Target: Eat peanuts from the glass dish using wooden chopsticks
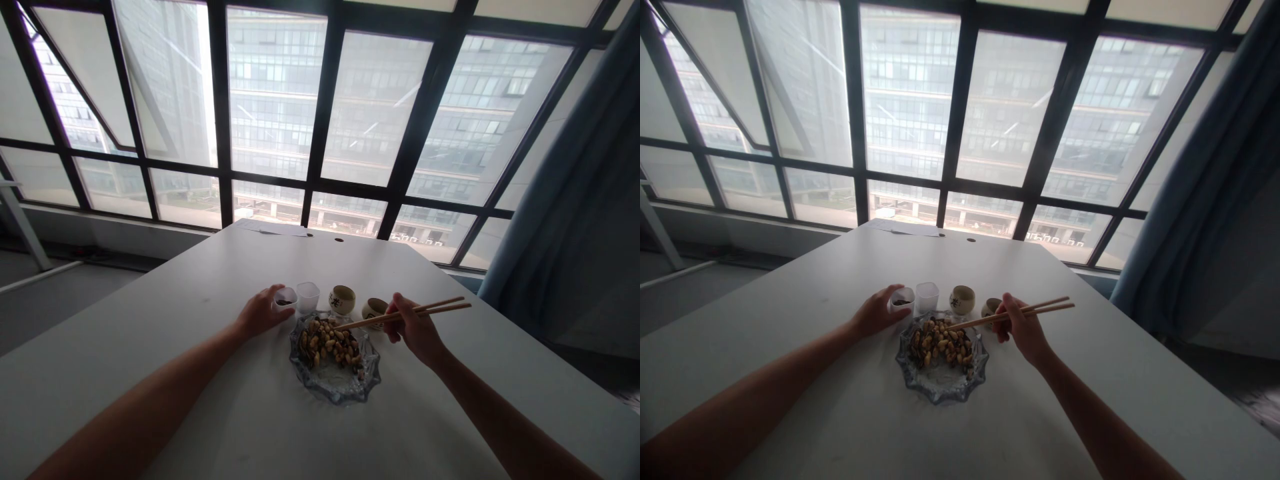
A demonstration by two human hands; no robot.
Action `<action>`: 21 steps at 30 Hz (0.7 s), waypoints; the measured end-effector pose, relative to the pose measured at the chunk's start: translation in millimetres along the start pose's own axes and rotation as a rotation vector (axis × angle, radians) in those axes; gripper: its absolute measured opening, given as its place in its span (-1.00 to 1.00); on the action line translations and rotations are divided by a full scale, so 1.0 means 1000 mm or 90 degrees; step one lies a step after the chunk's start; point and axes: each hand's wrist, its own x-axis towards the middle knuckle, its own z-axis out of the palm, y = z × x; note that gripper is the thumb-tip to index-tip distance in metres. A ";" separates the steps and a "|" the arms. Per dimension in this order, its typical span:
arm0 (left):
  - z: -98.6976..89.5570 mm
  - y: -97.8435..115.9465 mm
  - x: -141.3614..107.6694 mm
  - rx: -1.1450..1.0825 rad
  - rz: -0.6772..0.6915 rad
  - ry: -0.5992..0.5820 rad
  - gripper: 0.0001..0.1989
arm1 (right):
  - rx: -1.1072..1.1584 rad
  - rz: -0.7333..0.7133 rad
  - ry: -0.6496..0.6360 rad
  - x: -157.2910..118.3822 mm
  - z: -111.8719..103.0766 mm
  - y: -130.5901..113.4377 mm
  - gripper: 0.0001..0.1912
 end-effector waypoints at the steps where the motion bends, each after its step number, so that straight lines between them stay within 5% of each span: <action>1: 0.000 0.000 0.000 0.001 0.000 -0.001 -0.38 | -0.034 -0.002 -0.028 -0.004 0.003 -0.004 -0.41; 8: 0.000 -0.001 0.000 0.006 0.003 0.009 -0.38 | -0.161 0.003 -0.168 -0.023 0.022 -0.023 -0.43; 16: -0.001 0.001 0.000 0.006 -0.002 0.003 -0.38 | -0.133 -0.054 -0.127 -0.025 0.023 -0.031 -0.40; 21: 0.001 -0.001 0.000 0.005 0.001 0.008 -0.39 | -0.162 -0.061 -0.194 -0.036 0.034 -0.030 -0.48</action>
